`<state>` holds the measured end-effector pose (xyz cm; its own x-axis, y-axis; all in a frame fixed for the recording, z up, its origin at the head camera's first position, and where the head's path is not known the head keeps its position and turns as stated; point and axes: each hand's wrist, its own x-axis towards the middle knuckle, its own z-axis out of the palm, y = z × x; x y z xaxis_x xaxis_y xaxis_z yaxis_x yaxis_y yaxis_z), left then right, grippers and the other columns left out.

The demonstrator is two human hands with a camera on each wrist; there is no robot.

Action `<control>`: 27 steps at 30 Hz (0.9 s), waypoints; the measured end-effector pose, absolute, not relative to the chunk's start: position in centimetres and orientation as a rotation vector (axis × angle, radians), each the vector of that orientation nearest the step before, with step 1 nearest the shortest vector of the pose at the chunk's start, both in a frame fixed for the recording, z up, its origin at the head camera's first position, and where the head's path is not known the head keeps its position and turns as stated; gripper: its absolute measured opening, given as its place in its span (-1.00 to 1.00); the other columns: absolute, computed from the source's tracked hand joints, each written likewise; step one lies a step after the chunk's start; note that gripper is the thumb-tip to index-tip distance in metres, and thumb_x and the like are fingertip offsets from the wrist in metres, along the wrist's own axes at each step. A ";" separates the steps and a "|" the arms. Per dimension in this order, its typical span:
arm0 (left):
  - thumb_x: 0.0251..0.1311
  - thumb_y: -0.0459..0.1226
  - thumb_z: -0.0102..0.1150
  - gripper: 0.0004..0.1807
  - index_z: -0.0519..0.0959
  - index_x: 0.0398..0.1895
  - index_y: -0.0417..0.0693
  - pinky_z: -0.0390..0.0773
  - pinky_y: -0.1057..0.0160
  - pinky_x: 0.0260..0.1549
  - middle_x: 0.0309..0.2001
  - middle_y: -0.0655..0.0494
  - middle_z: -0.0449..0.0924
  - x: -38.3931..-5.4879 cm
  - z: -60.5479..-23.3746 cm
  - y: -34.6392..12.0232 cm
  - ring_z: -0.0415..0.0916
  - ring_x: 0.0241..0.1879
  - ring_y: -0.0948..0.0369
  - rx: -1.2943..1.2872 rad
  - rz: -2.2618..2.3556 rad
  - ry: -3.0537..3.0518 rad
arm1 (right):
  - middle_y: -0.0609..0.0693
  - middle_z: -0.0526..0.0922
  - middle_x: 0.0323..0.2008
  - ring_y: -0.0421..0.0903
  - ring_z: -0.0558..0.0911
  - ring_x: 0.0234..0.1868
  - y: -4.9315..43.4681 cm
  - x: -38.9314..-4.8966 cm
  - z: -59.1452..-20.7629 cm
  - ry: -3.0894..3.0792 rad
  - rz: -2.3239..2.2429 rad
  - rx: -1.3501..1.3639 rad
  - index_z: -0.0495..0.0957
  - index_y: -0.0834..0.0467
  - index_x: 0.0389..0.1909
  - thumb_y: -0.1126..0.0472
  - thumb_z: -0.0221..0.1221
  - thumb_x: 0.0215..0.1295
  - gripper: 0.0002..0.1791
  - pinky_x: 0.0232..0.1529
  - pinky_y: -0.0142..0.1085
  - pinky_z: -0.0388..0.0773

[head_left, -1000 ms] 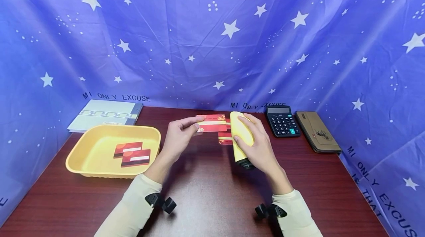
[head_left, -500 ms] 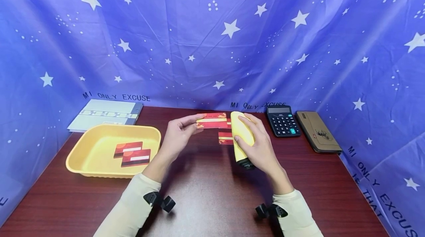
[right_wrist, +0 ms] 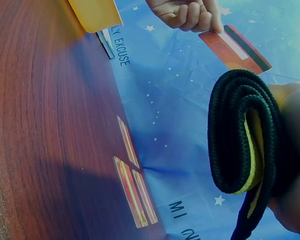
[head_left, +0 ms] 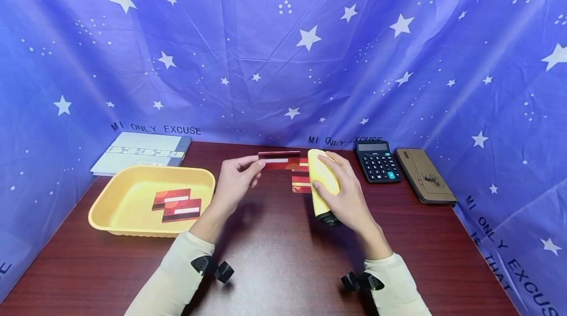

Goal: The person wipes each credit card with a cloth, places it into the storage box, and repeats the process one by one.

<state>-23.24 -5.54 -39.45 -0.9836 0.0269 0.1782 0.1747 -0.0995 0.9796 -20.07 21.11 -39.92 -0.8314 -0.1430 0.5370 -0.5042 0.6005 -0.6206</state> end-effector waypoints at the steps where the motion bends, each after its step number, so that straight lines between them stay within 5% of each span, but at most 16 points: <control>1: 0.31 -0.38 0.29 -0.78 0.72 -0.09 -0.40 0.34 0.49 -0.69 -0.67 0.29 0.45 -23.2 -39.4 -5.5 0.32 -0.68 0.38 -0.222 -2.210 -2.057 | 0.01 0.41 0.45 0.01 0.47 0.37 21.1 -20.1 -39.9 -2.394 1.121 0.516 0.50 -0.06 0.40 0.27 0.42 0.23 -0.30 0.16 -0.43 0.43; 4: 0.26 -0.39 0.34 -0.80 0.75 -0.12 -0.37 0.28 0.47 -0.60 -0.55 0.21 0.49 -23.2 -39.4 -5.5 0.32 -0.55 0.36 -0.225 -2.107 -2.082 | 0.01 0.41 0.45 0.00 0.47 0.36 21.1 -20.1 -39.9 -2.398 1.122 0.515 0.50 -0.06 0.41 0.27 0.42 0.23 -0.30 0.16 -0.44 0.43; 10: 0.24 -0.44 0.33 -0.77 0.72 -0.08 -0.42 0.69 0.48 -0.15 -0.13 -0.09 0.74 -23.3 -39.4 -5.5 0.65 -0.27 0.42 -0.204 -2.115 -2.068 | 0.01 0.41 0.45 0.00 0.46 0.37 21.0 -20.0 -39.8 -2.404 1.119 0.514 0.49 -0.07 0.41 0.27 0.42 0.22 -0.29 0.19 -0.41 0.44; 16: 0.28 -0.53 0.23 -0.68 0.61 0.08 -0.53 0.83 0.13 -0.09 -0.30 0.04 0.73 -23.4 -39.6 -5.5 0.74 -0.34 0.33 -0.224 -2.370 -1.976 | 0.03 0.41 0.45 0.01 0.45 0.39 21.1 -20.1 -39.9 -2.404 1.104 0.519 0.49 -0.05 0.41 0.27 0.42 0.22 -0.29 0.22 -0.36 0.44; 27: 0.20 -0.60 0.24 -0.49 0.56 0.24 -0.22 0.81 -0.08 -0.10 -0.35 -0.01 0.75 -23.6 -40.0 -5.5 0.71 -0.33 0.26 -0.360 -2.384 -1.946 | 0.01 0.40 0.46 0.01 0.46 0.39 21.0 -20.0 -39.8 -2.416 1.115 0.512 0.48 -0.06 0.42 0.26 0.42 0.23 -0.29 0.22 -0.28 0.46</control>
<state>-23.59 -5.46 -39.96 -0.9721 0.1130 0.2057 0.1790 -0.2103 0.9611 -19.98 20.95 -39.78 -0.8402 -0.1491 0.5214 -0.4935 0.6088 -0.6212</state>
